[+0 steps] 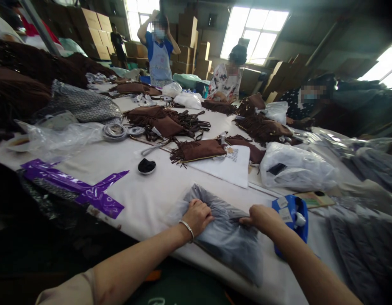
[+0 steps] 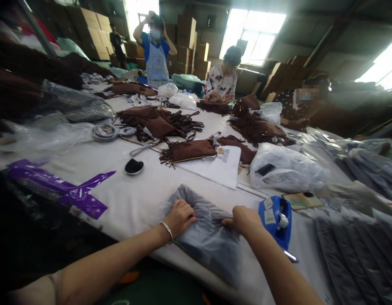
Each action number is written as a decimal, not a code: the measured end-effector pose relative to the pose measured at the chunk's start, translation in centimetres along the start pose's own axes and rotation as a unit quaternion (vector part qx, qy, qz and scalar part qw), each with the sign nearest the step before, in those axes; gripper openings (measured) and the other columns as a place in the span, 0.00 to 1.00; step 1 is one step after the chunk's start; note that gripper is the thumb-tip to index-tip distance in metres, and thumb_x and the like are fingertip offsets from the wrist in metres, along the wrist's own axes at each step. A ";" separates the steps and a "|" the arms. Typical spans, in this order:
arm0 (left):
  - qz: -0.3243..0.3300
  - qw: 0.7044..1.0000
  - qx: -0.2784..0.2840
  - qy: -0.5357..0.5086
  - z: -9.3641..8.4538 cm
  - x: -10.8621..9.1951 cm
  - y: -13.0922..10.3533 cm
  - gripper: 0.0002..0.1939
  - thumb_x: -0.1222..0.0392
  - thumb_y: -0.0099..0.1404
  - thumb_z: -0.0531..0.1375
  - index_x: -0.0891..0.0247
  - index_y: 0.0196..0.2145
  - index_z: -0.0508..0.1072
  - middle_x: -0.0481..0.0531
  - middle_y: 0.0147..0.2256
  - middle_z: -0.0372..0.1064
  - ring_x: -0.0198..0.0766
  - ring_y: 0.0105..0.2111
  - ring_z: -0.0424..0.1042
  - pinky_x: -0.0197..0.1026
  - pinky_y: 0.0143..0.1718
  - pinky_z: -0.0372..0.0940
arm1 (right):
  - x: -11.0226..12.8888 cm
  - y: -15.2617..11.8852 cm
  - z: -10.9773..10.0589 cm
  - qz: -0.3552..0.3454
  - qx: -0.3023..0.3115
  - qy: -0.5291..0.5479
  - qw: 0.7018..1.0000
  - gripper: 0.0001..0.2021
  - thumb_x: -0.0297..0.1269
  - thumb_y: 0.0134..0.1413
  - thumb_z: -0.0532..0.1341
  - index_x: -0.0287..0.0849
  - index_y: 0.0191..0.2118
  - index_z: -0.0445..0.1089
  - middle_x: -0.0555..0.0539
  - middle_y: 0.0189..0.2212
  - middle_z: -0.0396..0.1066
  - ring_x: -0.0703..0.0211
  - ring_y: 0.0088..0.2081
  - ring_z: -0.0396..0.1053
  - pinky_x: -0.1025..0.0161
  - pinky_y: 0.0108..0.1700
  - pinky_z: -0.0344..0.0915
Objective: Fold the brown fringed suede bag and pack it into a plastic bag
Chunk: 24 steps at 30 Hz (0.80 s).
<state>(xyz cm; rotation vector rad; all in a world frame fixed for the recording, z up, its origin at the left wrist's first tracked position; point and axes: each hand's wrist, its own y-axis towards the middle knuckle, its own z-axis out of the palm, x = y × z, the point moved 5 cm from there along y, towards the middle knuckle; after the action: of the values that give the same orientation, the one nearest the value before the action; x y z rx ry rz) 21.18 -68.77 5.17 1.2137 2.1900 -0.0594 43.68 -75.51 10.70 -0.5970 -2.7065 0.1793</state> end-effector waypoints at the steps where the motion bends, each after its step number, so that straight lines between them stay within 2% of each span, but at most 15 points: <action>1: 0.001 1.000 -0.005 -0.003 0.0 0.1 0.0 0.07 0.58 0.63 0.61 0.63 0.30 0.70 0.50 0.32 0.68 0.42 0.40 0.64 0.51 0.53 0.51 | -0.2 -0.7 -0.4 0.006 -0.017 0.037 0.999 0.18 0.50 0.37 0.67 0.41 0.17 0.67 0.49 0.14 0.59 0.54 0.24 0.65 0.54 0.34 0.59; 3: -0.001 1.000 -0.015 -0.012 -0.1 0.2 -0.1 0.07 0.58 0.62 0.61 0.63 0.30 0.70 0.50 0.32 0.68 0.42 0.40 0.65 0.52 0.54 0.50 | 0.0 -2.9 -0.3 0.006 -0.043 0.119 0.992 0.20 0.56 0.49 0.57 0.41 0.30 0.72 0.48 0.18 0.64 0.55 0.27 0.66 0.55 0.36 0.61; 4: -0.004 1.000 -0.018 -0.018 -0.3 0.3 -0.1 0.06 0.58 0.62 0.61 0.63 0.30 0.70 0.50 0.32 0.69 0.42 0.40 0.65 0.52 0.55 0.49 | 0.5 -4.3 0.3 0.005 -0.056 0.178 0.982 0.22 0.57 0.53 0.53 0.43 0.38 0.71 0.49 0.21 0.66 0.56 0.29 0.67 0.56 0.38 0.63; 5: -0.008 0.999 -0.020 -0.025 -0.4 0.2 -0.2 0.05 0.59 0.62 0.61 0.63 0.31 0.71 0.50 0.33 0.69 0.42 0.41 0.65 0.53 0.56 0.48 | 1.2 -5.7 1.1 0.005 -0.065 0.262 0.963 0.23 0.57 0.55 0.51 0.45 0.44 0.69 0.50 0.24 0.67 0.57 0.32 0.68 0.57 0.41 0.64; 6: -0.010 0.999 -0.022 -0.034 -0.7 0.0 -0.3 0.04 0.60 0.62 0.61 0.62 0.33 0.72 0.50 0.34 0.70 0.43 0.42 0.65 0.53 0.57 0.47 | 2.0 -7.3 2.2 0.009 -0.076 0.361 0.929 0.22 0.56 0.55 0.51 0.48 0.48 0.66 0.52 0.25 0.67 0.59 0.34 0.68 0.57 0.44 0.65; 8: -0.007 0.998 -0.028 -0.058 -1.6 -1.1 -0.6 0.05 0.61 0.62 0.60 0.61 0.37 0.72 0.49 0.37 0.71 0.43 0.43 0.65 0.54 0.59 0.43 | 3.6 -10.1 4.8 0.040 -0.077 0.642 0.762 0.18 0.49 0.51 0.60 0.50 0.47 0.67 0.55 0.24 0.64 0.61 0.38 0.67 0.54 0.54 0.61; 9: -0.001 0.997 -0.033 -0.071 -2.2 -1.9 -0.9 0.06 0.62 0.62 0.60 0.60 0.39 0.72 0.49 0.38 0.71 0.42 0.44 0.65 0.53 0.60 0.42 | 4.5 -11.2 6.1 0.057 -0.066 0.730 0.677 0.17 0.46 0.50 0.62 0.50 0.46 0.68 0.55 0.24 0.63 0.61 0.39 0.67 0.52 0.57 0.59; 10: 0.008 0.996 -0.037 -0.085 -2.8 -2.9 -1.2 0.08 0.62 0.62 0.60 0.59 0.40 0.71 0.48 0.38 0.71 0.41 0.44 0.65 0.53 0.61 0.41 | 5.4 -12.1 7.2 0.075 -0.052 0.789 0.607 0.16 0.43 0.49 0.63 0.50 0.45 0.69 0.55 0.24 0.63 0.62 0.41 0.67 0.51 0.60 0.56; 11: 0.020 0.994 -0.041 -0.099 -3.4 -4.0 -1.5 0.08 0.62 0.63 0.59 0.58 0.41 0.71 0.48 0.39 0.71 0.40 0.45 0.65 0.52 0.61 0.40 | 6.2 -12.8 8.0 0.089 -0.038 0.817 0.569 0.15 0.41 0.50 0.63 0.49 0.45 0.69 0.55 0.25 0.62 0.62 0.42 0.66 0.51 0.61 0.54; 12: 0.032 0.992 -0.043 -0.112 -4.0 -5.1 -1.8 0.09 0.63 0.63 0.58 0.58 0.42 0.71 0.48 0.39 0.71 0.39 0.45 0.65 0.51 0.62 0.39 | 6.7 -13.3 8.5 0.101 -0.031 0.831 0.547 0.15 0.40 0.51 0.62 0.49 0.46 0.69 0.55 0.25 0.62 0.62 0.43 0.66 0.51 0.62 0.52; 14: 0.053 0.989 -0.041 -0.134 -4.9 -7.0 -2.5 0.10 0.65 0.63 0.57 0.57 0.43 0.70 0.48 0.39 0.71 0.38 0.46 0.65 0.50 0.63 0.38 | 7.1 -13.8 8.9 0.124 -0.027 0.844 0.521 0.16 0.39 0.51 0.62 0.49 0.47 0.68 0.55 0.25 0.62 0.62 0.44 0.65 0.51 0.64 0.49; 17: 0.067 0.986 -0.035 -0.151 -5.4 -8.6 -3.5 0.11 0.66 0.63 0.56 0.57 0.43 0.70 0.47 0.38 0.71 0.38 0.46 0.65 0.50 0.63 0.36 | 6.9 -14.0 9.0 0.151 -0.021 0.849 0.506 0.17 0.40 0.51 0.61 0.51 0.49 0.67 0.55 0.29 0.64 0.63 0.46 0.65 0.55 0.64 0.47; 20: 0.069 0.985 -0.036 -0.153 -5.3 -8.7 -4.1 0.10 0.65 0.63 0.57 0.57 0.43 0.70 0.47 0.38 0.71 0.38 0.46 0.65 0.50 0.63 0.36 | 6.8 -14.3 9.4 0.166 -0.008 0.849 0.501 0.19 0.42 0.51 0.61 0.54 0.51 0.66 0.54 0.32 0.66 0.64 0.48 0.64 0.60 0.61 0.53; 24: 0.068 0.986 -0.046 -0.145 -5.0 -8.6 -4.4 0.10 0.60 0.64 0.58 0.58 0.44 0.70 0.48 0.38 0.71 0.38 0.45 0.65 0.50 0.63 0.37 | 7.2 -14.5 9.7 0.151 0.007 0.848 0.507 0.20 0.42 0.51 0.61 0.54 0.52 0.65 0.55 0.31 0.66 0.65 0.47 0.65 0.65 0.57 0.59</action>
<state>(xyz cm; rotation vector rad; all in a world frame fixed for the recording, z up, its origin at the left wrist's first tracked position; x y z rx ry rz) 18.53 -76.07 12.75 1.2171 1.8345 -0.0720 28.40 -85.98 6.91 -0.6319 -0.6214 -0.2349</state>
